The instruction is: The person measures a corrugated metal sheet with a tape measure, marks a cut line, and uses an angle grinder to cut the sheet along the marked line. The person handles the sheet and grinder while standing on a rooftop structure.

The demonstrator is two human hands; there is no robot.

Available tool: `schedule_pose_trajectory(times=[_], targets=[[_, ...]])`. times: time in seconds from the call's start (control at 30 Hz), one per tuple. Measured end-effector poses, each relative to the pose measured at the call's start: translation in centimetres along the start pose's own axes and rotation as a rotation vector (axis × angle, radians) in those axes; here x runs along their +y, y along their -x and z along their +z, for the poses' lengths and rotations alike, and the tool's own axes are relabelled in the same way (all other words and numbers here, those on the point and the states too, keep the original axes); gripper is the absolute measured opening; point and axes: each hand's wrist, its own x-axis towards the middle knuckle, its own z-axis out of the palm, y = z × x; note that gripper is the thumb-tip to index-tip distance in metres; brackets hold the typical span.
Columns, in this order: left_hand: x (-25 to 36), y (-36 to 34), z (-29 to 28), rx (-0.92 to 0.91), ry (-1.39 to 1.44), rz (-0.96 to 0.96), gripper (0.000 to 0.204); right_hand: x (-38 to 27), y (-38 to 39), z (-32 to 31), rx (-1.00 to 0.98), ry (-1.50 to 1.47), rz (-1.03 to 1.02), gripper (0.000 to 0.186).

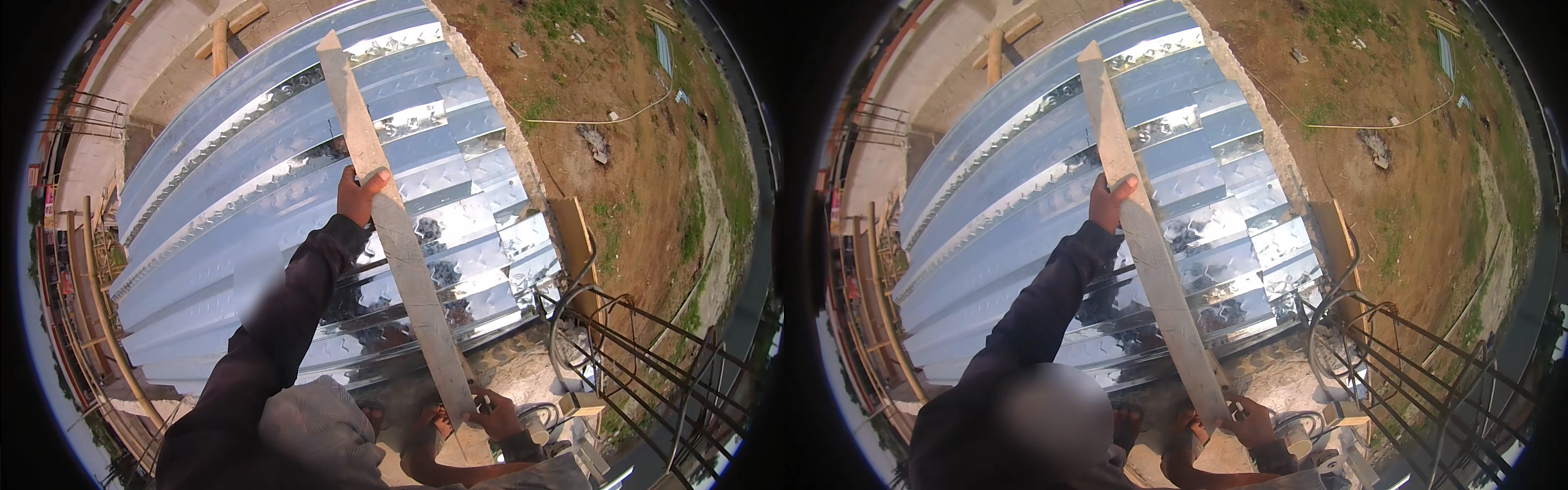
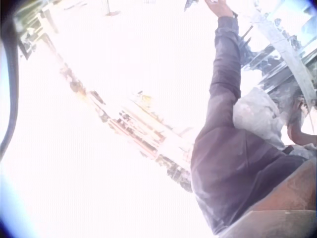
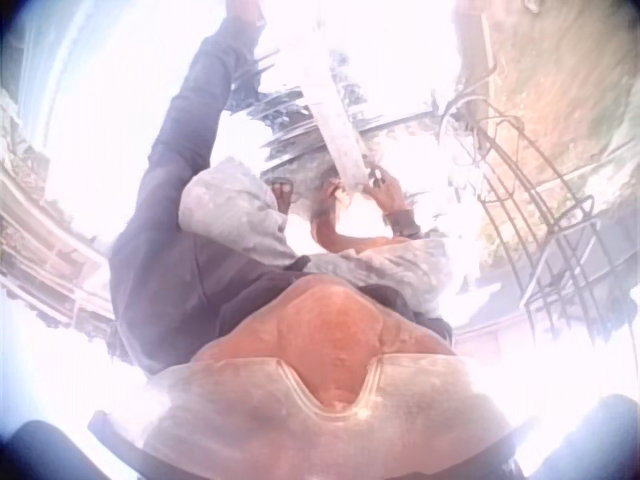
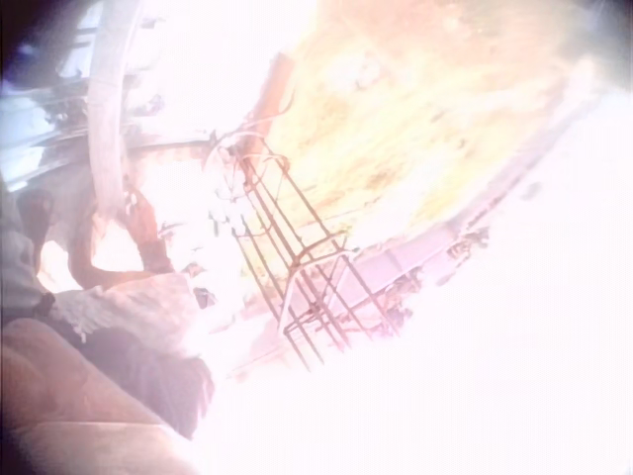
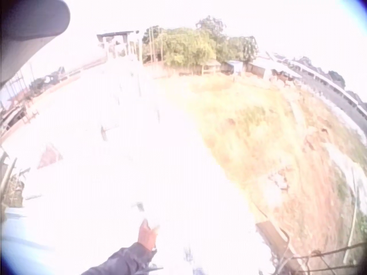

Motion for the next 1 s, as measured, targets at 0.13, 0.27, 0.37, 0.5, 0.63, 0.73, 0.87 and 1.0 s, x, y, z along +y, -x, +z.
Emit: schedule_pose_trajectory(times=[0.13,0.27,0.37,0.5,0.63,0.73,0.87,1.0], targets=[[-0.6,-0.3,0.0,-0.019,0.024,-0.006,0.06,-1.5,-0.3,-1.4,-0.046,0.307,-0.06,0.054],[-0.8,-0.4,0.0,-0.018,0.052,0.002,0.063,-7.6,-1.1,-5.5,0.16,0.407,-0.39,0.028],[-0.7,-0.6,-0.2,-0.065,0.051,-0.013,0.068,-14.9,-4.7,-6.4,0.35,-0.01,-0.711,0.029],[-0.6,-0.5,-1.1,-0.06,-0.027,-0.089,0.063,-25.5,-12.4,-5.4,0.267,0.144,-0.838,0.045],[0.6,-1.1,0.1,-0.076,-0.161,-0.106,0.059,-35.8,-23.9,-2.1,0.222,-0.023,-1.031,0.024],[0.5,-1.2,0.4,-0.096,-0.158,-0.119,0.063,-41.0,-31.8,0.4,0.381,0.138,-1.213,0.025],[0.3,-0.1,-0.7,-0.073,-0.103,-0.1,0.059,-43.4,-33.1,5.8,0.402,0.391,-1.214,0.026],[0.9,0.1,-0.2,-0.067,-0.103,-0.088,0.055,-43.6,-34.4,6.6,0.402,0.453,-1.24,0.026]])
